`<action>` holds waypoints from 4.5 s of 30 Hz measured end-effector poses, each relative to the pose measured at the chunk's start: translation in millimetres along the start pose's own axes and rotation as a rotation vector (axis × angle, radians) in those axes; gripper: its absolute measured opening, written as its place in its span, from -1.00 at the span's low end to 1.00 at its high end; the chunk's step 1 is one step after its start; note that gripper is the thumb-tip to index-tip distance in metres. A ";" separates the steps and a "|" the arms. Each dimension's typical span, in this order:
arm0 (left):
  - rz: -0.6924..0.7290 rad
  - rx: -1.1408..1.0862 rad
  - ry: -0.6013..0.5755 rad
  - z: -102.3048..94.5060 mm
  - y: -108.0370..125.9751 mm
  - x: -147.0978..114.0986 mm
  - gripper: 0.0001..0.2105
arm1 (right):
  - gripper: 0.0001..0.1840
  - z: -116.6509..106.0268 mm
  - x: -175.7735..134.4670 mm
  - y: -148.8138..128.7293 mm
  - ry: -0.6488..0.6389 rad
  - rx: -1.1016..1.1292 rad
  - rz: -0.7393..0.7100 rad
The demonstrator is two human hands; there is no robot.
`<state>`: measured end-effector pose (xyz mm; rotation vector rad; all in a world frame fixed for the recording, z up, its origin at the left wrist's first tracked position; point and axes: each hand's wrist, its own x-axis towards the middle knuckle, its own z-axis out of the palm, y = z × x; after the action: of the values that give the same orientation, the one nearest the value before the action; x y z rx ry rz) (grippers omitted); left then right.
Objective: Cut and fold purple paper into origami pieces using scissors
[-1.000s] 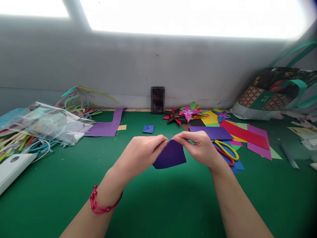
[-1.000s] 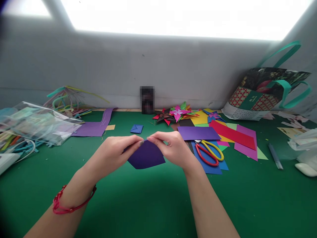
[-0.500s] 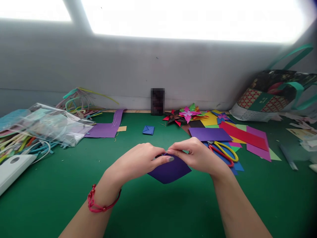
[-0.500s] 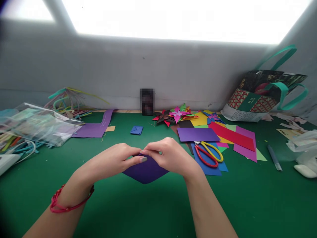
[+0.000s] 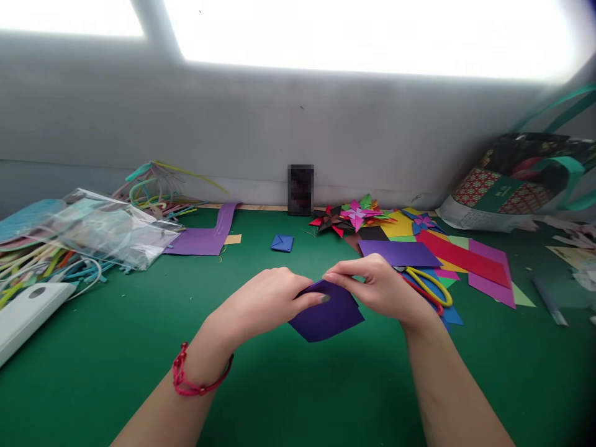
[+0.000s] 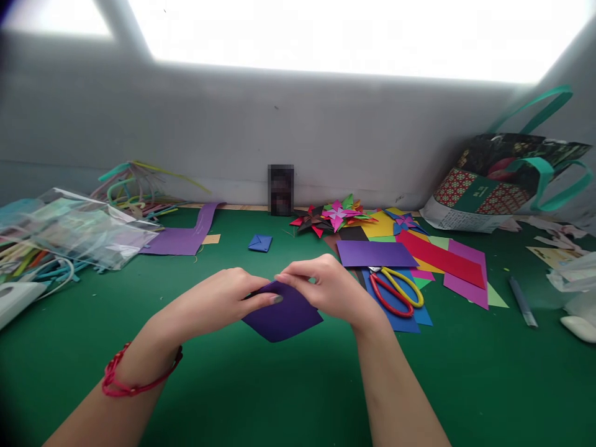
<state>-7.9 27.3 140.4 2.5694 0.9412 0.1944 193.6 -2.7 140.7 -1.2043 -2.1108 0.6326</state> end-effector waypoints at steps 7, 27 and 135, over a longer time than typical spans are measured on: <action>-0.035 -0.099 -0.017 -1.2 5.7 -0.8 -0.49 | -0.64 -10.6 -3.1 6.7 0.083 0.036 0.063; 0.021 -0.500 -0.160 -11.8 16.2 3.5 -0.56 | -0.72 -23.7 -13.1 27.7 0.187 0.246 0.187; -0.118 -1.169 -0.324 8.2 3.6 11.7 -0.59 | -0.81 -16.2 -10.1 27.6 0.406 0.300 0.170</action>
<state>5.3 29.7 134.3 1.4051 0.5713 0.2012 225.1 3.0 130.7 -1.2274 -1.5306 0.6848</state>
